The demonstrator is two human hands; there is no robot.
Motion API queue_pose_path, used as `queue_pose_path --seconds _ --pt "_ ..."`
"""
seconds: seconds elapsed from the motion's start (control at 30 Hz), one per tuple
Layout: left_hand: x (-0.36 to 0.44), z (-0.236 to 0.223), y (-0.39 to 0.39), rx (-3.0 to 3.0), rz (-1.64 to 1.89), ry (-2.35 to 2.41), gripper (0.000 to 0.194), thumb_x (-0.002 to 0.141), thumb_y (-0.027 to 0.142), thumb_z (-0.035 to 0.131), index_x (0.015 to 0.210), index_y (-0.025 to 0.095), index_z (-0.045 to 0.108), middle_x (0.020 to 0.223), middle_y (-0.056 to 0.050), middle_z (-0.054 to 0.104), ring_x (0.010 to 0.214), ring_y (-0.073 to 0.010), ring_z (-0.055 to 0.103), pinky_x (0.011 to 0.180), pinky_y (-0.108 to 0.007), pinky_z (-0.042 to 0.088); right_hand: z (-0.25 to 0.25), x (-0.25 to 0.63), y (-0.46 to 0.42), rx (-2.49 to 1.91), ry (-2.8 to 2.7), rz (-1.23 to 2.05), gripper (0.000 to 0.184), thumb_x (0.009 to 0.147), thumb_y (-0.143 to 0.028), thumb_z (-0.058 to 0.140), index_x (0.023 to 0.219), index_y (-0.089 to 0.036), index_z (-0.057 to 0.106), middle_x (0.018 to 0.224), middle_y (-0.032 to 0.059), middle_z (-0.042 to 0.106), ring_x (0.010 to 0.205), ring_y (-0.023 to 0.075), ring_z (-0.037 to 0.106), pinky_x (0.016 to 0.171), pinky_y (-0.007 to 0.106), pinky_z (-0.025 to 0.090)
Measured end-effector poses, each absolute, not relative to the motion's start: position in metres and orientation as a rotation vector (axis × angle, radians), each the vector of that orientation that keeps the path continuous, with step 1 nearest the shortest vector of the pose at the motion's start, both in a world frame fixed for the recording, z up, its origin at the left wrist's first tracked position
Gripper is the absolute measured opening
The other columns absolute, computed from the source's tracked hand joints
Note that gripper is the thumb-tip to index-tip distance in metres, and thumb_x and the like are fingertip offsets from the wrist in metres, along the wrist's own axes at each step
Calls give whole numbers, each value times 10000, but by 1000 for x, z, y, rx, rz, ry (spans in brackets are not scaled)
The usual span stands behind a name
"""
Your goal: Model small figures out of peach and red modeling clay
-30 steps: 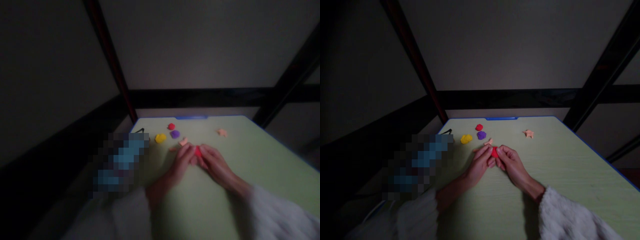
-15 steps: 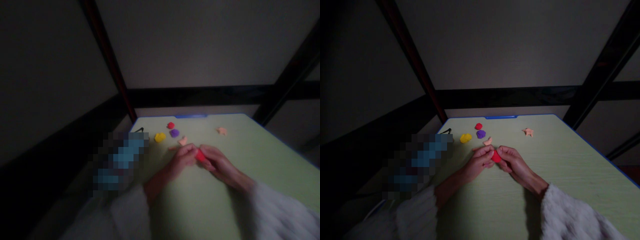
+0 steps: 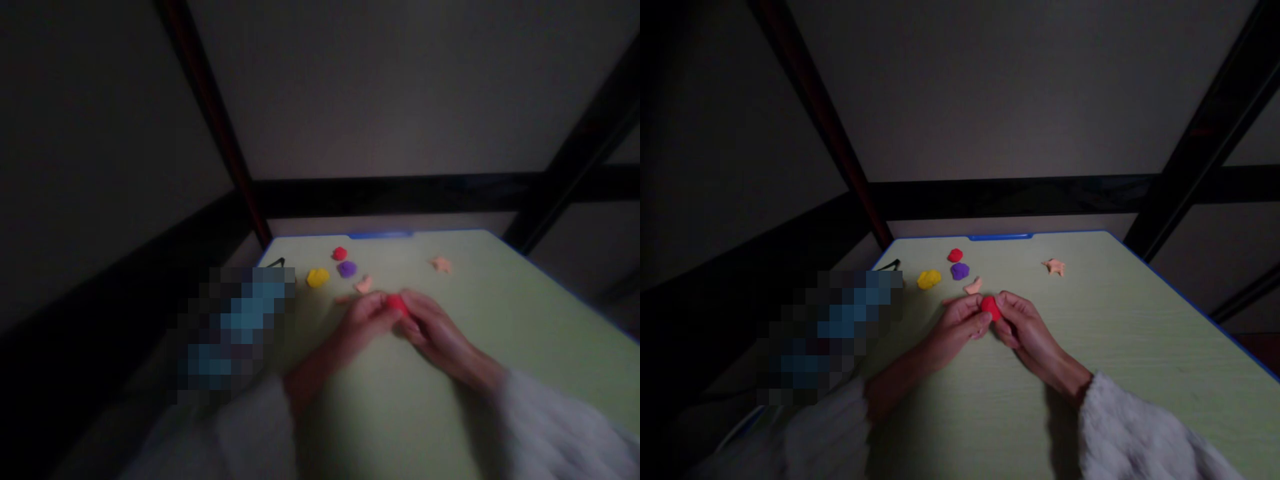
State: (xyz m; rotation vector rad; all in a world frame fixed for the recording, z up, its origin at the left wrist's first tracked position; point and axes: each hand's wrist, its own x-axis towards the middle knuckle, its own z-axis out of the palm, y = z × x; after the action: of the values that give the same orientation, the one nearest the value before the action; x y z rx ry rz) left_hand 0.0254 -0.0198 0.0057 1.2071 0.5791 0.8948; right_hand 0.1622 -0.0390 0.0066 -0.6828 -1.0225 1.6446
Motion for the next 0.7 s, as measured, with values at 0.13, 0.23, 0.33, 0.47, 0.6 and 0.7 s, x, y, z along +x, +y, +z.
queue_pose_path --seconds 0.13,0.23,0.33,0.47,0.6,0.7 --pt "23 10 -20 1187 880 605 314 657 394 702 708 133 536 520 56 450 476 -47 370 515 -201 284 10 164 -41 -645 -996 1750 298 809 -302 599 588 -168 451 463 -84 310 393 46 172 363 190 100" --pt "21 9 -19 1183 869 591 279 652 346 711 701 135 535 533 51 472 479 -44 371 516 -197 284 11 165 -42 -621 -972 1803 293 797 -310 611 592 -169 457 463 -85 311 389 44 167 358 188 97" --pt "21 8 -17 1207 867 594 265 646 327 712 703 138 537 559 39 512 478 -41 372 510 -201 276 11 164 -41 -630 -971 1800 290 795 -321 611 599 -172 459 462 -87 309 390 45 166 364 191 103" --pt "21 3 -13 1205 838 583 317 677 436 653 683 145 525 498 51 459 443 -49 356 461 -210 224 12 164 -41 -692 -1065 1703 332 806 -346 595 565 -174 446 439 -84 314 396 52 188 382 205 134" --pt "23 -3 -11 1219 882 579 318 762 436 562 644 152 481 486 51 435 436 -49 343 453 -215 210 12 164 -40 -724 -1120 1620 351 822 -398 569 574 -175 458 436 -73 360 398 57 217 391 215 135" --pt "25 -3 -11 1228 929 603 305 779 428 545 667 151 485 495 55 425 436 -49 323 456 -213 212 11 165 -39 -711 -1127 1590 291 807 -389 601 643 -170 502 467 -68 408 419 57 248 408 214 140"
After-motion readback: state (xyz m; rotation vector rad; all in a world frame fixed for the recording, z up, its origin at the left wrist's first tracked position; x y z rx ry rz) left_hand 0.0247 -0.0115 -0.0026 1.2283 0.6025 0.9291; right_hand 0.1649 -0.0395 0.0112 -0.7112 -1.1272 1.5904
